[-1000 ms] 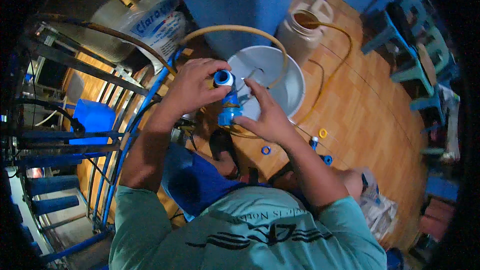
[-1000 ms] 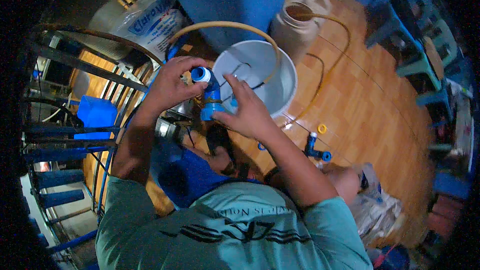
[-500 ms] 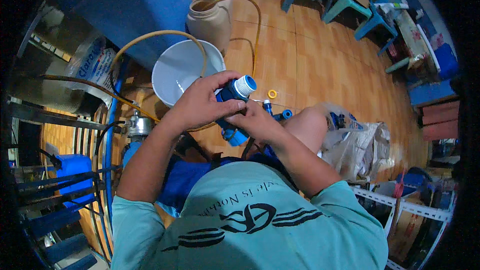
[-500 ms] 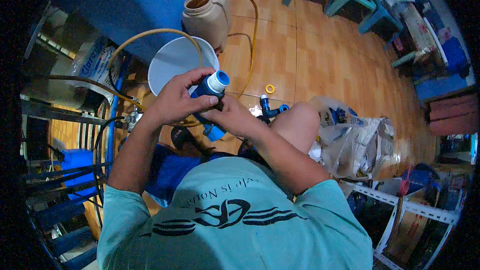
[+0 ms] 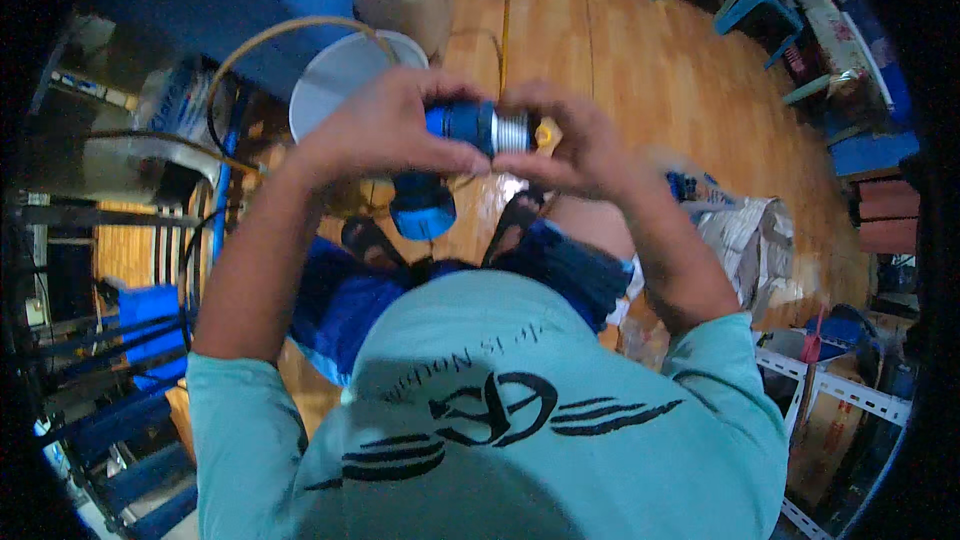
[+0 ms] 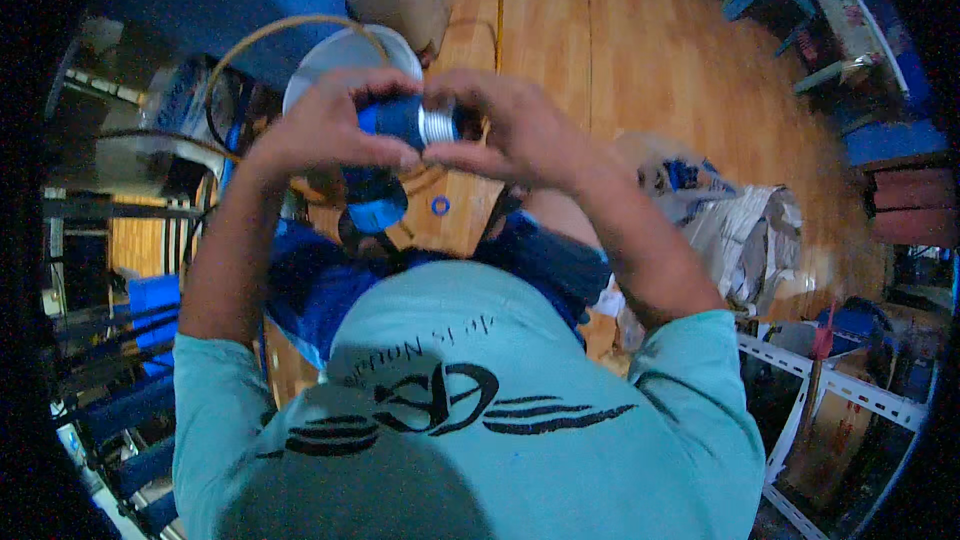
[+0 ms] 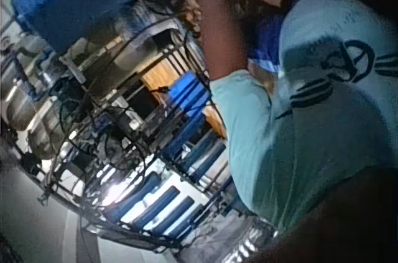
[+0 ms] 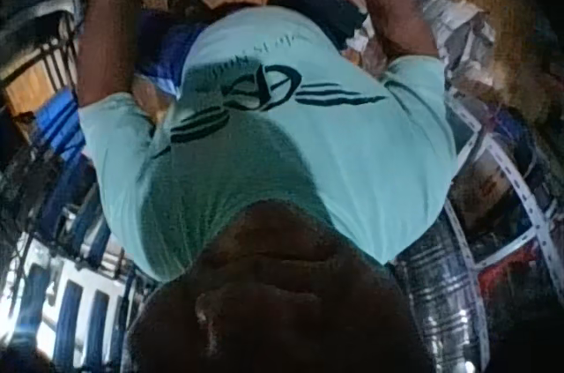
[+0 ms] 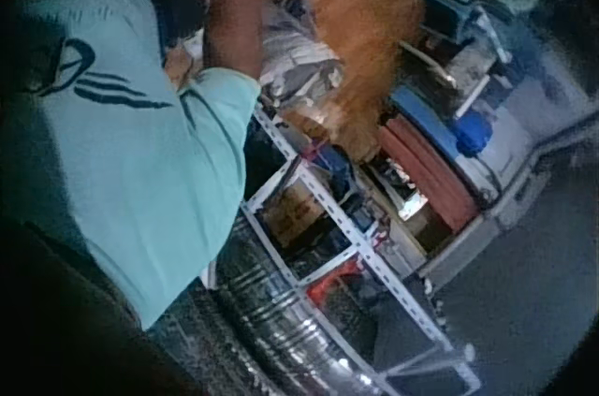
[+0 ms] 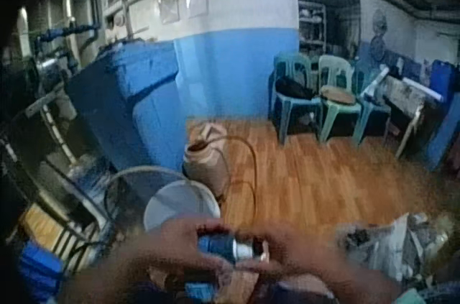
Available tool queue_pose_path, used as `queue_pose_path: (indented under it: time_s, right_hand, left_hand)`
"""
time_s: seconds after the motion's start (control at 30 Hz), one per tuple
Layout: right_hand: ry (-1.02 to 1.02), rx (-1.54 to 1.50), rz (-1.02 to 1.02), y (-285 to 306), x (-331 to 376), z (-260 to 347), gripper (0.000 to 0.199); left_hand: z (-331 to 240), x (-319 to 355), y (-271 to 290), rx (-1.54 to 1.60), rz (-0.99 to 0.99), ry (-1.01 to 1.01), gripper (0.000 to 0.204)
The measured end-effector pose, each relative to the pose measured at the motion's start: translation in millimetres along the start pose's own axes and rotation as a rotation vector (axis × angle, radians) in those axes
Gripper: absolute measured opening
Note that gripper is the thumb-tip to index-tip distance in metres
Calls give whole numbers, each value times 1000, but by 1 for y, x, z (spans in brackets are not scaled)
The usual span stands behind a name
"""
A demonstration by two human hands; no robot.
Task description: The person sits on the floor and wraps white thread seal tape around the threads of blue plastic plumbing fittings. The person handles multiple fittings, including an elbow and a straight connector, and also picks up a yellow ring from the floor.
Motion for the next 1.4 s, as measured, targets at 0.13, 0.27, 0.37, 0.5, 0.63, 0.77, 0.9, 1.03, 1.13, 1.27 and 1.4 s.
queue_pose_path:
  time_s: [0.13,0.27,0.37,0.5,0.63,0.77,0.9,1.03,1.13,1.27,1.4]
  right_hand:
    - [-250,-291,-14,-5,-9,-9,46]
    - [-332,-545,-18,-15,-21,-25,41]
    - [-504,-534,145,-20,-29,-52,43]
    - [-675,-554,311,-29,-38,-87,40]
    - [-815,-572,367,-48,-36,-125,31]
    - [-924,-641,496,-87,-2,-168,28]
    - [-1189,-509,581,-154,62,-240,21]
    - [-675,125,791,-279,169,-290,18]
    - [-572,285,1051,-312,175,-269,23]
    - [-339,401,735,-355,238,-292,25]
    - [-451,403,769,-354,242,-310,27]
  left_hand:
    - [-12,5,8,-82,-144,-98,56]
    - [0,1,12,-379,-378,-333,54]
    - [25,-8,16,-429,-392,-334,57]
    - [61,-25,14,-365,-366,-252,59]
    - [99,-38,15,-291,-411,-200,57]
    - [138,-47,30,-149,-584,39,54]
    - [160,-46,42,46,-604,175,53]
    - [174,-41,37,129,-566,212,58]
    - [178,-31,29,231,-484,339,59]
    - [204,-28,21,377,-373,508,57]
    - [211,-32,27,313,-304,568,56]
Point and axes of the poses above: each hand's wrist, its own x-axis away from the middle knuckle, its own y-axis out of the back of the hand, z = x × y, the point moved 4 cm from there along -x, towards the middle knuckle, and after that the axes turned 3 degrees about -z, right-handed, at the moved point
